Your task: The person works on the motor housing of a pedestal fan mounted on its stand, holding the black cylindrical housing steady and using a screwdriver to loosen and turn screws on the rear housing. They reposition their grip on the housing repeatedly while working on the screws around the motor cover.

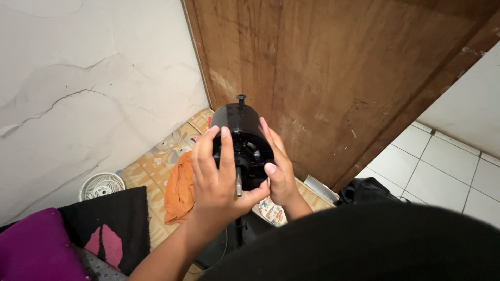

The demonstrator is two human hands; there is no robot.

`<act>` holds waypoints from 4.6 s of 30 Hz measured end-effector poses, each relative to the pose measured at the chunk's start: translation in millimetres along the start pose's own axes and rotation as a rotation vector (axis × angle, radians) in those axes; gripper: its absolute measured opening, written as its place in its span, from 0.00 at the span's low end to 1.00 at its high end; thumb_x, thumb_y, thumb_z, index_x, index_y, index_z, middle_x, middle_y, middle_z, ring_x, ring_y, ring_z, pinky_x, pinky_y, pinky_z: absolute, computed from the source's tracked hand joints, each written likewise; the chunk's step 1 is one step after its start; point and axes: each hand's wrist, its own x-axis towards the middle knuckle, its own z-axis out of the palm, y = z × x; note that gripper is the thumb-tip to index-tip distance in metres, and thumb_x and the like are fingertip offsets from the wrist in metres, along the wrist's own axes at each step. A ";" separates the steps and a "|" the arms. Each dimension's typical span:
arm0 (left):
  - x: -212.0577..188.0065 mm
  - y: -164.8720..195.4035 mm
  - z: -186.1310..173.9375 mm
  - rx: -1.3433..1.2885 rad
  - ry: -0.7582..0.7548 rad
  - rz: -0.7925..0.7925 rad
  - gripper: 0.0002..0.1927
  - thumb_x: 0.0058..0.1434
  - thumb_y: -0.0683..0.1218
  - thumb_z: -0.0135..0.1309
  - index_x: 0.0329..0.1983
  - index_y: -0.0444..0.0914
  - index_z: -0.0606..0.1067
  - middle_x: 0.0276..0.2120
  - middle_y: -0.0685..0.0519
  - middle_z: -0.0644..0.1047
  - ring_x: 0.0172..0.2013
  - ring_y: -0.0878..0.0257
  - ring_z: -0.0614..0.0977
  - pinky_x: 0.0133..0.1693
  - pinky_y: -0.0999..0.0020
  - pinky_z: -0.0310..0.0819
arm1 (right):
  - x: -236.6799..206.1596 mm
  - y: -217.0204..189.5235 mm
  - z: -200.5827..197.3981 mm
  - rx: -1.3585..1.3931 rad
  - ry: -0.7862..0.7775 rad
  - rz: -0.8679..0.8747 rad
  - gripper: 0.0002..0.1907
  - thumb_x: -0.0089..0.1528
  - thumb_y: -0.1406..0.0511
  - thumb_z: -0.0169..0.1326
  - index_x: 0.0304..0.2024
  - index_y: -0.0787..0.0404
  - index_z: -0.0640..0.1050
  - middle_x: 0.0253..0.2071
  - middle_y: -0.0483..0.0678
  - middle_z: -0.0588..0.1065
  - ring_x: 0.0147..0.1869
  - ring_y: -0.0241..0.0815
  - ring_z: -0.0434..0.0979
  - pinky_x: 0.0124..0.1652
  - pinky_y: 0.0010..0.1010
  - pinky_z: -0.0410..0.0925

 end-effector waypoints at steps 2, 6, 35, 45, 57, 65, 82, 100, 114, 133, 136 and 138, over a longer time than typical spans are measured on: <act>-0.6 -1.9 1.4 0.000 0.006 -0.002 0.52 0.50 0.58 0.70 0.70 0.27 0.60 0.65 0.31 0.61 0.63 0.34 0.66 0.64 0.39 0.64 | 4.3 7.6 -0.8 0.021 0.003 -0.028 0.49 0.66 0.41 0.42 0.76 0.70 0.60 0.79 0.61 0.57 0.85 0.56 0.55 0.80 0.44 0.47; -1.4 -4.4 4.4 -0.038 0.004 -0.002 0.53 0.49 0.58 0.71 0.70 0.27 0.60 0.65 0.31 0.61 0.64 0.34 0.66 0.64 0.39 0.63 | 17.3 16.8 5.7 0.291 0.037 -0.063 0.56 0.61 0.38 0.53 0.75 0.70 0.55 0.81 0.59 0.49 0.87 0.55 0.48 0.81 0.46 0.45; 98.7 -30.5 -52.1 -0.171 -0.818 0.044 0.47 0.43 0.65 0.68 0.61 0.33 0.74 0.62 0.29 0.68 0.61 0.38 0.72 0.58 0.55 0.68 | 9.4 -3.8 -7.5 0.428 -0.185 0.033 0.68 0.48 0.47 0.75 0.79 0.64 0.52 0.84 0.58 0.46 0.89 0.50 0.45 0.82 0.41 0.43; 98.2 -31.0 -43.4 -0.184 -0.797 -0.006 0.45 0.38 0.63 0.70 0.56 0.33 0.77 0.59 0.31 0.71 0.59 0.40 0.74 0.56 0.56 0.69 | 16.8 -6.8 -13.7 0.541 -0.275 0.194 0.72 0.46 0.49 0.75 0.80 0.66 0.48 0.79 0.56 0.53 0.84 0.48 0.53 0.79 0.40 0.51; 94.3 -19.6 -43.2 -0.096 -0.704 0.049 0.45 0.35 0.64 0.71 0.51 0.30 0.78 0.55 0.29 0.73 0.58 0.37 0.74 0.56 0.53 0.69 | 19.9 2.6 -13.2 0.481 -0.284 0.114 0.68 0.46 0.49 0.74 0.79 0.67 0.54 0.78 0.53 0.54 0.84 0.47 0.55 0.80 0.38 0.51; 94.8 -47.0 -44.8 -0.433 -0.733 -0.125 0.37 0.48 0.56 0.68 0.58 0.33 0.76 0.61 0.36 0.74 0.62 0.47 0.77 0.59 0.58 0.69 | 24.3 2.9 -16.4 0.539 -0.280 0.116 0.71 0.48 0.43 0.70 0.79 0.66 0.45 0.79 0.56 0.53 0.84 0.49 0.53 0.80 0.40 0.47; 19.1 -21.6 -4.1 -0.862 -0.168 -0.489 0.22 0.60 0.41 0.60 0.58 0.31 0.74 0.65 0.39 0.73 0.72 0.48 0.68 0.70 0.56 0.57 | 21.7 -51.6 -22.9 0.115 -0.142 0.187 0.44 0.62 0.60 0.54 0.76 0.68 0.54 0.80 0.58 0.53 0.84 0.50 0.51 0.76 0.39 0.46; -50.3 -32.0 31.7 -0.783 -0.004 -0.250 0.35 0.71 0.51 0.45 0.75 0.25 0.56 0.75 0.33 0.59 0.77 0.46 0.62 0.75 0.56 0.53 | 26.8 -50.5 -28.4 0.201 -0.097 0.235 0.41 0.63 0.60 0.53 0.75 0.68 0.58 0.73 0.59 0.64 0.78 0.50 0.62 0.73 0.36 0.53; -48.0 13.1 57.3 -1.072 0.254 -0.457 0.32 0.74 0.46 0.36 0.76 0.23 0.53 0.77 0.35 0.56 0.78 0.48 0.56 0.76 0.57 0.47 | 25.1 -54.3 -21.6 0.325 -0.032 0.255 0.42 0.62 0.57 0.51 0.75 0.69 0.58 0.72 0.60 0.64 0.75 0.49 0.64 0.70 0.36 0.56; -36.1 -30.6 24.2 -0.811 -0.029 -0.328 0.27 0.75 0.43 0.35 0.74 0.24 0.58 0.74 0.36 0.62 0.76 0.48 0.63 0.74 0.60 0.53 | 28.4 -12.1 -39.2 0.273 -0.158 0.173 0.59 0.57 0.44 0.63 0.77 0.69 0.51 0.80 0.61 0.52 0.83 0.51 0.51 0.75 0.39 0.48; -35.5 -29.6 13.3 -0.793 -0.089 -0.364 0.27 0.74 0.42 0.36 0.73 0.24 0.59 0.72 0.35 0.65 0.74 0.47 0.65 0.72 0.60 0.55 | 22.5 -10.5 -36.7 0.205 -0.125 0.168 0.59 0.58 0.43 0.62 0.78 0.70 0.53 0.80 0.61 0.54 0.84 0.51 0.53 0.76 0.38 0.48; -35.2 -30.4 7.2 -0.769 -0.132 -0.396 0.27 0.72 0.41 0.37 0.72 0.24 0.61 0.70 0.35 0.68 0.72 0.48 0.69 0.70 0.61 0.59 | 21.1 -9.7 -34.6 0.200 -0.103 0.165 0.59 0.57 0.43 0.62 0.78 0.70 0.53 0.79 0.61 0.55 0.83 0.51 0.54 0.76 0.38 0.49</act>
